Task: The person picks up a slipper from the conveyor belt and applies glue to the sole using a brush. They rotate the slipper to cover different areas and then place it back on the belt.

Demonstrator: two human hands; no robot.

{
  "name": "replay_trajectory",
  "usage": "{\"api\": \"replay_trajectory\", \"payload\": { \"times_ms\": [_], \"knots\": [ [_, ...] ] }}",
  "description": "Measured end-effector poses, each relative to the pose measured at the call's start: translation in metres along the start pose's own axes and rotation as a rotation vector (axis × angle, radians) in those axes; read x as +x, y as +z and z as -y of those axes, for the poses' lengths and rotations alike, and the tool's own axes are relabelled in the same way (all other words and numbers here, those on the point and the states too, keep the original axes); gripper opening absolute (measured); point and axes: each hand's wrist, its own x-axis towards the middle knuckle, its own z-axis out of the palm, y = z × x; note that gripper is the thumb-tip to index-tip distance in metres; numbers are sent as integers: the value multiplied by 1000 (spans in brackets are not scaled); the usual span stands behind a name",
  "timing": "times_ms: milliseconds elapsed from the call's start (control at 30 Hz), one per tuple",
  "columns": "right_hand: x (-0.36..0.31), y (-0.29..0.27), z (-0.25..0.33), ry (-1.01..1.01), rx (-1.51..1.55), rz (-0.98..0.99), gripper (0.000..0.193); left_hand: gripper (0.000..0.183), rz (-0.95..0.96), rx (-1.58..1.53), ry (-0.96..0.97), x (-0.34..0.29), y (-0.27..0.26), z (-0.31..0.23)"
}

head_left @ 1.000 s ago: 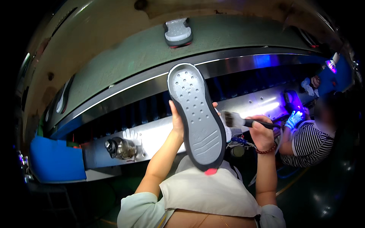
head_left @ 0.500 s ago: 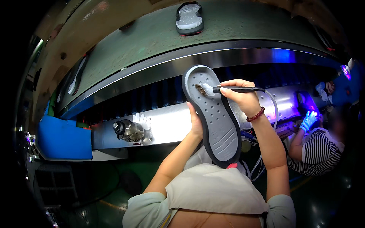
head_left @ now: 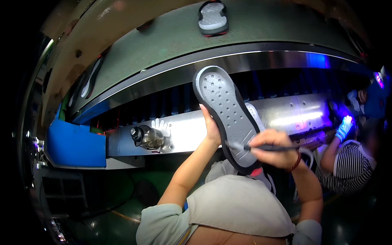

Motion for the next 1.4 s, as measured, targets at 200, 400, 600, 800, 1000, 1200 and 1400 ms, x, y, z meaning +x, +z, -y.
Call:
{"api": "replay_trajectory", "payload": {
  "times_ms": [200,400,600,800,1000,1200,1400],
  "knots": [
    [54,-11,3,51,135,-306,15,80,164,-175,-127,-3,14,13],
    [32,-2,1,-134,270,40,15,81,216,-128,-66,-5,11,4],
    [29,2,-2,-109,39,-87,17,92,43,-16,28,7,5,2],
    [21,1,-2,49,283,-248,17,90,15,-65,231,23,1,-13],
    [12,0,1,-207,195,115,19,89,303,4,279,20,15,-31],
    [2,0,-4,-77,93,1,18,90,127,61,407,27,15,-41],
    [-11,-4,-10,93,185,-239,18,90,52,107,427,33,3,-51]
  ]
}}
